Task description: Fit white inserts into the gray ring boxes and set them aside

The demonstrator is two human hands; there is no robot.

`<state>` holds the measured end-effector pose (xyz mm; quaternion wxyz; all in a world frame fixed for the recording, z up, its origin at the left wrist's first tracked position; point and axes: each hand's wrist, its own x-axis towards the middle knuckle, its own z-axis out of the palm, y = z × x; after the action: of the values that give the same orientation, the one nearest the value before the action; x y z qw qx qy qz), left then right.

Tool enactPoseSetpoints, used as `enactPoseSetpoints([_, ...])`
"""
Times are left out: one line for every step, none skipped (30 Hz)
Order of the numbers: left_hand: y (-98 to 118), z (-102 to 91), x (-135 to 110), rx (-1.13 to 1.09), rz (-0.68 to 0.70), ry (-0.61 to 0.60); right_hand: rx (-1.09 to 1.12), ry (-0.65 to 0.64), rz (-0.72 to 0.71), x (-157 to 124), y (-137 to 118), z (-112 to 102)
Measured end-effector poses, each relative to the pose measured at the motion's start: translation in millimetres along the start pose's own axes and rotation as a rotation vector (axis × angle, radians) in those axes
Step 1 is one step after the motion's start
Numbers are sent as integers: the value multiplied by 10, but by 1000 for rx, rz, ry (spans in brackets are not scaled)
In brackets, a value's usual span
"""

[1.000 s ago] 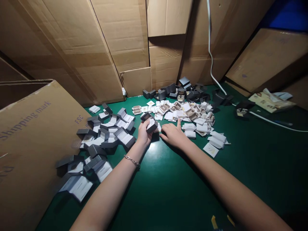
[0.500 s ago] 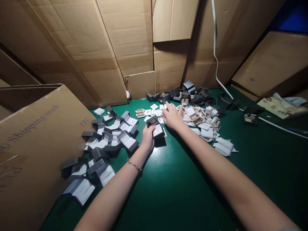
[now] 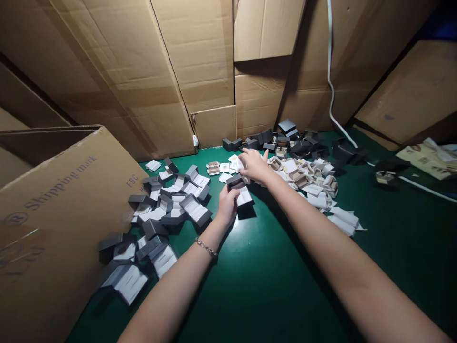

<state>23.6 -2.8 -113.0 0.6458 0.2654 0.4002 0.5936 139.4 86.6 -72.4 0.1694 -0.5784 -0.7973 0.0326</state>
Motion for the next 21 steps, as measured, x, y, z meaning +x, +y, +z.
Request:
enactPoseSetpoints([-2,0,2,6,2,1,79,68,-15,-21,-14,-39])
enactPoseSetpoints([-5,-2,5,20,6,1,156,146,-32,-44,-29,-82])
enactPoseSetpoints([-9,-8,7,42,11,-1,230,227,-47,-73,-44,-124])
enactPoseSetpoints([-14,-16,10,69,15,-5,305,306,-49,-109,-57,-163])
enactPoseSetpoints([-20,-26,12,95,19,-11,388,376,-36,-155,-67,-193])
enactPoseSetpoints([-25,-36,13,119,22,-16,478,434,-2,-212,-71,-210])
enactPoseSetpoints([-31,-45,15,140,24,-23,572,479,44,-279,-70,-210])
enactPoseSetpoints([-36,-53,16,156,26,-28,663,509,93,-355,-64,-190])
enactPoseSetpoints([-42,-58,19,170,29,-32,744,536,138,-435,-53,-151])
enactPoseSetpoints([-48,-61,23,180,36,-34,805,556,170,-516,-40,-95])
enactPoseSetpoints([-54,-63,29,186,49,-35,848,573,191,-591,-27,-26])
enactPoseSetpoints([-60,-64,37,188,67,-35,882,595,204,-659,-17,49])
enactPoseSetpoints([-66,-65,47,187,89,-32,902,611,211,-715,-10,124])
enactPoseSetpoints([-70,-67,57,187,108,-26,899,618,210,-759,-9,194])
enactPoseSetpoints([-73,-69,68,190,124,-17,883,622,206,-792,-14,253])
enactPoseSetpoints([-73,-71,77,196,134,-4,862,619,201,-815,-24,299])
enactPoseSetpoints([-69,-73,83,207,139,10,844,607,196,-830,-37,333])
enactPoseSetpoints([-63,-73,86,219,139,24,835,587,193,-839,-51,354])
enactPoseSetpoints([-55,-70,84,229,133,34,836,559,194,-846,-63,368])
enactPoseSetpoints([-46,-65,79,237,126,41,846,524,198,-851,-72,375])
enactPoseSetpoints([-36,-57,71,241,118,46,859,487,205,-855,-77,379])
